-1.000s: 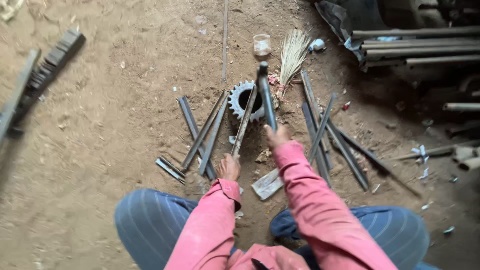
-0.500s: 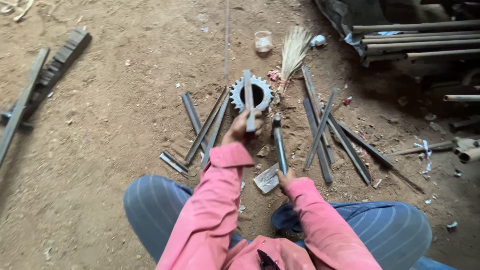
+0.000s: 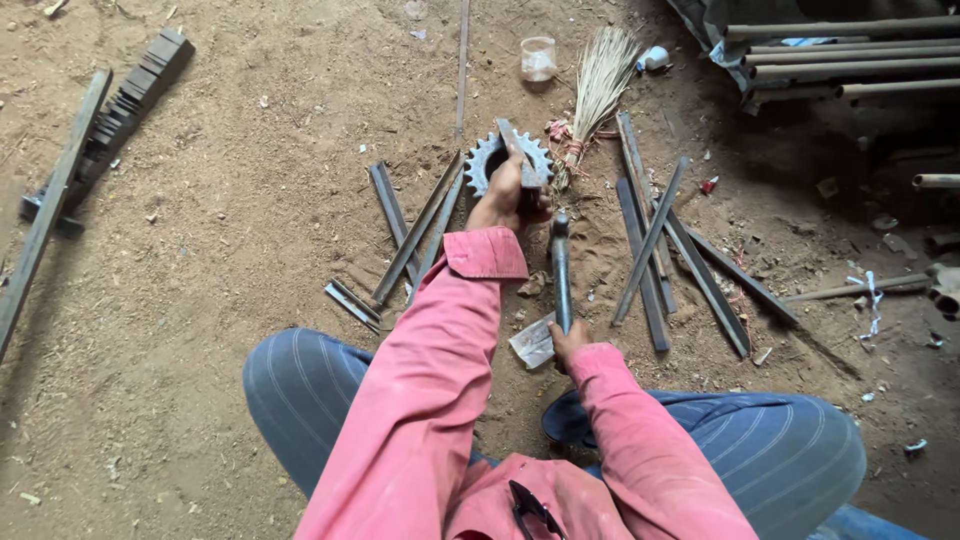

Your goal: The person hits metal bars with a hammer while holding them against a large metal gear.

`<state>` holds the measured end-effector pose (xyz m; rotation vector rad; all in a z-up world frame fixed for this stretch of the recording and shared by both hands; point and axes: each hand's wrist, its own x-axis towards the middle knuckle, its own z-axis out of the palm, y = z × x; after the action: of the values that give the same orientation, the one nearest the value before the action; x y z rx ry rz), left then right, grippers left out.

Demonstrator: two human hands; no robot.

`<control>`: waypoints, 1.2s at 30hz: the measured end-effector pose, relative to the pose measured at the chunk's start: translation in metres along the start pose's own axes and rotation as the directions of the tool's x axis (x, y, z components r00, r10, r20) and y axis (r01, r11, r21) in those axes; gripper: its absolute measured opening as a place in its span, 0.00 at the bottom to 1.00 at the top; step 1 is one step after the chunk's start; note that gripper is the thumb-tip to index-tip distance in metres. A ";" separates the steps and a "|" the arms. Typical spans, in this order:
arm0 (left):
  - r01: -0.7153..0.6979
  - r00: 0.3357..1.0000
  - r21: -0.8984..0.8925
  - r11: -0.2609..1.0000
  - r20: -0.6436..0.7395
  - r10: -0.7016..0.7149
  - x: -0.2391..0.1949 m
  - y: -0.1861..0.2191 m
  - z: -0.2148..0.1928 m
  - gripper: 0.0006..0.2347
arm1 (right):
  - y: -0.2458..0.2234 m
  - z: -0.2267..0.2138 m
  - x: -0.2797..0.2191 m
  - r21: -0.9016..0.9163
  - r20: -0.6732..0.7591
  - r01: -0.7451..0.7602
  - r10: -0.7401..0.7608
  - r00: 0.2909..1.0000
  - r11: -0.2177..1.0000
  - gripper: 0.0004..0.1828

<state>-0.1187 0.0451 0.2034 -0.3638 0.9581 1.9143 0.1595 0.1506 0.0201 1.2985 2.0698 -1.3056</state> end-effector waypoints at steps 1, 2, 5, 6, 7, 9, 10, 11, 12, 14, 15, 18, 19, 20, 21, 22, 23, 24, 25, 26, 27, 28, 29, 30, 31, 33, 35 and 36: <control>-0.016 1.000 0.031 0.999 -0.009 0.016 0.002 0.001 0.000 0.28 | 0.002 0.001 0.002 -0.019 -0.001 0.027 -0.027 1.000 0.999 0.22; -0.004 1.000 0.009 1.000 -0.011 0.004 0.003 0.002 0.000 0.28 | 0.003 0.003 0.004 -0.039 -0.002 0.055 -0.055 0.998 0.998 0.22; 0.038 0.999 -0.037 0.999 0.007 -0.038 0.007 0.004 0.001 0.29 | 0.008 0.008 0.010 0.048 0.040 -0.037 0.035 0.999 0.998 0.20; 0.053 0.998 -0.043 0.998 0.024 -0.052 0.008 0.002 -0.001 0.29 | 0.011 0.010 0.011 0.098 0.066 -0.100 0.094 0.993 0.990 0.20; 0.065 0.997 -0.047 0.997 0.041 -0.063 0.008 0.001 -0.004 0.29 | 0.014 0.011 0.012 0.119 0.059 -0.128 0.121 0.991 0.985 0.21; 0.027 1.000 -0.038 0.999 0.003 -0.027 0.008 -0.006 -0.013 0.23 | 0.017 0.012 0.014 0.161 0.046 -0.180 0.175 0.983 0.970 0.24; 0.007 1.000 -0.032 0.999 -0.014 -0.007 0.009 -0.012 -0.020 0.20 | 0.018 0.011 0.015 0.162 0.051 -0.182 0.176 0.983 0.970 0.24; 0.010 1.000 -0.123 0.992 -0.016 -0.012 0.010 -0.021 -0.027 0.17 | 0.021 0.011 0.015 0.163 0.053 -0.184 0.178 0.983 0.969 0.24; 0.013 1.000 -0.213 0.977 -0.017 -0.018 0.012 -0.033 -0.035 0.14 | 0.024 0.010 0.013 0.164 0.055 -0.186 0.180 0.982 0.969 0.24; 0.016 0.987 0.056 0.998 -0.162 -0.007 0.013 -0.056 -0.059 0.12 | 0.023 0.006 0.013 0.042 -0.075 -0.002 0.005 0.997 0.999 0.25; 0.034 0.966 0.225 0.974 -0.256 0.025 0.019 -0.068 -0.067 0.11 | 0.018 0.004 0.011 -0.025 -0.132 0.088 -0.091 0.987 0.996 0.26; 0.189 0.833 0.488 0.852 -0.539 0.125 0.035 -0.104 -0.095 0.11 | 0.000 -0.006 -0.007 -0.065 -0.052 -0.039 0.036 0.998 0.997 0.34; 0.183 0.847 0.456 0.871 -0.523 0.096 0.038 -0.116 -0.105 0.12 | -0.010 -0.011 -0.017 -0.027 -0.095 0.030 -0.032 0.995 0.999 0.32; 0.178 0.860 0.424 0.888 -0.506 0.069 0.043 -0.126 -0.114 0.14 | -0.021 -0.015 -0.028 -0.009 -0.121 0.081 -0.081 0.989 0.997 0.29; 0.202 0.865 0.387 0.900 -0.502 0.022 0.047 -0.135 -0.124 0.13 | -0.034 -0.021 -0.041 0.024 -0.152 0.143 -0.137 0.979 0.990 0.27; 0.227 0.868 0.350 0.909 -0.496 -0.026 0.050 -0.143 -0.134 0.12 | -0.049 -0.029 -0.053 0.074 -0.184 0.229 -0.212 0.960 0.971 0.25; 0.258 0.868 0.310 0.915 -0.490 -0.078 0.053 -0.153 -0.142 0.10 | -0.063 -0.037 -0.066 0.125 -0.224 0.323 -0.290 0.930 0.938 0.23; 0.257 0.866 0.337 0.906 -0.497 -0.060 0.056 -0.161 -0.148 0.10 | -0.083 -0.049 -0.072 0.171 -0.271 0.428 -0.375 0.887 0.888 0.21; 0.257 0.862 0.356 0.899 -0.505 -0.046 0.057 -0.173 -0.153 0.10 | -0.099 -0.061 -0.077 0.202 -0.345 0.607 -0.525 0.778 0.768 0.20; 0.258 0.857 0.374 0.891 -0.514 -0.032 0.057 -0.184 -0.155 0.10 | -0.124 -0.069 -0.070 0.230 -0.455 0.824 -0.691 0.561 0.518 0.18; 0.248 0.869 0.350 0.903 -0.492 -0.048 0.058 -0.186 -0.160 0.09 | -0.151 -0.072 -0.060 0.222 -0.573 0.954 -0.765 0.294 0.201 0.17; 0.238 0.881 0.325 0.915 -0.469 -0.063 0.057 -0.188 -0.163 0.09 | -0.172 -0.072 -0.051 0.239 -0.575 0.970 -0.800 0.172 0.037 0.17; 0.230 0.893 0.302 0.925 -0.443 -0.078 0.055 -0.193 -0.164 0.08 | -0.185 -0.071 -0.045 0.251 -0.581 0.960 -0.813 0.045 -0.126 0.16; 0.240 0.889 0.307 0.921 -0.452 -0.081 0.052 -0.198 -0.165 0.09 | -0.189 -0.066 -0.046 0.261 -0.587 0.922 -0.805 -0.083 -0.285 0.15; 0.244 0.887 0.316 0.917 -0.455 -0.080 0.051 -0.201 -0.163 0.09 | -0.192 -0.062 -0.046 0.150 -0.519 0.989 -0.852 0.069 -0.011 0.15; 0.241 0.888 0.305 0.921 -0.452 -0.083 0.047 -0.204 -0.158 0.09 | -0.189 -0.049 -0.055 -0.133 -0.445 0.857 -0.802 0.398 0.499 0.17; 0.226 0.894 0.266 0.937 -0.439 -0.091 0.045 -0.201 -0.155 0.08 | -0.192 -0.038 -0.063 -0.009 -0.252 0.546 -0.530 0.810 0.838 0.21; 0.223 0.892 0.285 0.932 -0.446 -0.077 0.045 -0.196 -0.153 0.08 | -0.197 -0.037 -0.064 0.014 -0.135 0.330 -0.325 0.936 0.944 0.24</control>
<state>0.0029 0.0098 -0.0156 -0.6585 1.4721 1.5189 0.0305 0.1212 0.1843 1.1117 2.4478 -1.4320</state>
